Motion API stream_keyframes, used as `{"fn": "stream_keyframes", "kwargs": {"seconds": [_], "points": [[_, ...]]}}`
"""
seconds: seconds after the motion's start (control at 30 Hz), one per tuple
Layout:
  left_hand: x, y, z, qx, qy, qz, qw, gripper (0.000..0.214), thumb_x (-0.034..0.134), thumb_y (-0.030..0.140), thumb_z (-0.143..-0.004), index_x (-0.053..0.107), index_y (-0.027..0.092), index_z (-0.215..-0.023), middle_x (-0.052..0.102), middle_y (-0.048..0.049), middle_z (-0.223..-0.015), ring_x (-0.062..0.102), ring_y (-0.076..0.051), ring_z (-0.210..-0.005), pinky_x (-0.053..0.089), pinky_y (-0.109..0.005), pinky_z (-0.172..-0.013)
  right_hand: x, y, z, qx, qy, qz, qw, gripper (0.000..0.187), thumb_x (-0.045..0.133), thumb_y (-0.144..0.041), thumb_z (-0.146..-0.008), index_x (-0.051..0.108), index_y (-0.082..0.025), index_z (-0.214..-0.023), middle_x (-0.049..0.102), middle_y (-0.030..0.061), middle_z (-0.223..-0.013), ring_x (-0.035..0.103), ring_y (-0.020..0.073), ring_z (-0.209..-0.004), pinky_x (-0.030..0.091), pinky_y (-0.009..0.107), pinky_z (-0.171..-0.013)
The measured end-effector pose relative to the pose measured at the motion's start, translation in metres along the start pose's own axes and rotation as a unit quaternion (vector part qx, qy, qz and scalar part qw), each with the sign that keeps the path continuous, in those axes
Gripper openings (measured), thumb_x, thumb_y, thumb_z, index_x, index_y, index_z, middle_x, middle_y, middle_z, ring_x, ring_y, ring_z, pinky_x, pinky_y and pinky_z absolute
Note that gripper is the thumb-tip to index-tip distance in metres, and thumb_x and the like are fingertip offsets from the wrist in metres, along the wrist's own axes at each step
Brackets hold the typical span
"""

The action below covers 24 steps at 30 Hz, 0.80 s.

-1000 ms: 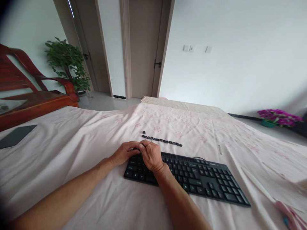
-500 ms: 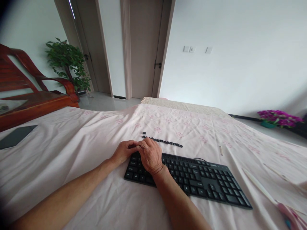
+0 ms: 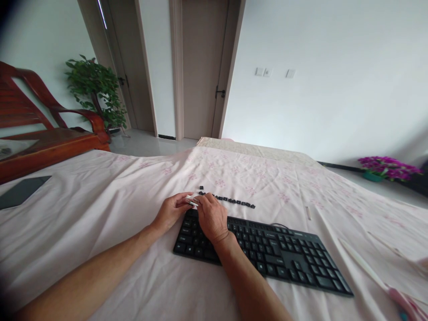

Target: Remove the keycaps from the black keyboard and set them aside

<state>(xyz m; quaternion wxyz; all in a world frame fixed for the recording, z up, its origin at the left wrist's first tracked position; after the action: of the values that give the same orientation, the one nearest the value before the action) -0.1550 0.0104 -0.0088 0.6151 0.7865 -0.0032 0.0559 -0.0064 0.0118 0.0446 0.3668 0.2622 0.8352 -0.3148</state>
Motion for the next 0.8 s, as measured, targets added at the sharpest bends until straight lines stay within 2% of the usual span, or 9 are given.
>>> {"fn": "stream_keyframes", "kwargs": {"seconds": [0.13,0.3,0.5,0.63,0.8], "points": [[0.003,0.005,0.002,0.007,-0.014,-0.002,1.000,0.045,0.069,0.026,-0.073,0.059,0.014,-0.115,0.071,-0.0089,-0.100,0.067,-0.023,-0.093,0.052,-0.034,-0.087,0.001,-0.001,-0.001,0.001,-0.014,-0.004,1.000,0.018,0.050,-0.032,-0.092,0.067,-0.028,-0.096,0.065,0.0007,-0.088,0.060,0.0148,-0.083,0.037,0.023,-0.065],[0.005,0.005,0.003,0.005,-0.024,-0.003,1.000,0.046,0.069,0.024,-0.073,0.058,0.014,-0.117,0.070,-0.0099,-0.103,0.066,-0.024,-0.096,0.051,-0.035,-0.090,0.003,0.002,-0.001,0.028,-0.015,0.005,0.999,0.020,0.048,-0.028,-0.092,0.067,-0.027,-0.091,0.067,0.0003,-0.086,0.061,0.0148,-0.082,0.036,0.023,-0.065],[0.007,0.002,0.000,0.015,-0.055,0.002,0.998,0.056,0.068,0.018,-0.073,0.051,0.017,-0.126,0.068,-0.0084,-0.105,0.065,-0.021,-0.098,0.049,-0.035,-0.092,0.004,0.014,-0.003,0.108,-0.016,-0.012,0.994,0.012,0.054,-0.029,-0.086,0.065,-0.025,-0.088,0.069,-0.0006,-0.086,0.063,0.0166,-0.079,0.036,0.024,-0.064],[0.001,0.000,-0.003,0.023,-0.016,-0.081,0.996,0.041,0.061,0.020,-0.077,0.058,0.018,-0.118,0.068,-0.0076,-0.101,0.064,-0.019,-0.096,0.049,-0.034,-0.091,0.006,0.031,-0.011,0.194,-0.017,-0.063,0.979,0.018,0.056,-0.039,-0.083,0.066,-0.025,-0.087,0.070,-0.0011,-0.079,0.062,0.0172,-0.072,0.037,0.025,-0.061],[-0.001,-0.001,-0.004,0.020,-0.022,-0.126,0.992,0.031,0.058,0.020,-0.079,0.064,0.017,-0.109,0.069,-0.0078,-0.100,0.065,-0.020,-0.094,0.049,-0.032,-0.089,0.013,0.047,-0.021,0.222,-0.047,-0.149,0.962,0.024,0.059,-0.039,-0.077,0.068,-0.020,-0.086,0.070,0.0020,-0.076,0.060,0.0165,-0.066,0.039,0.025,-0.059]]}}
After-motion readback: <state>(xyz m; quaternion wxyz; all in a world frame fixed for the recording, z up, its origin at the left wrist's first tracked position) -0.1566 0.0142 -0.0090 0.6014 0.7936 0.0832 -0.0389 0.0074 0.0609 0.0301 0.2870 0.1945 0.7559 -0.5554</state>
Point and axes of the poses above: each hand's wrist, its own z-axis away from the middle knuckle, its own x-axis out of the palm, y = z × x, the point moved 4 cm from there along -z, towards the middle knuckle
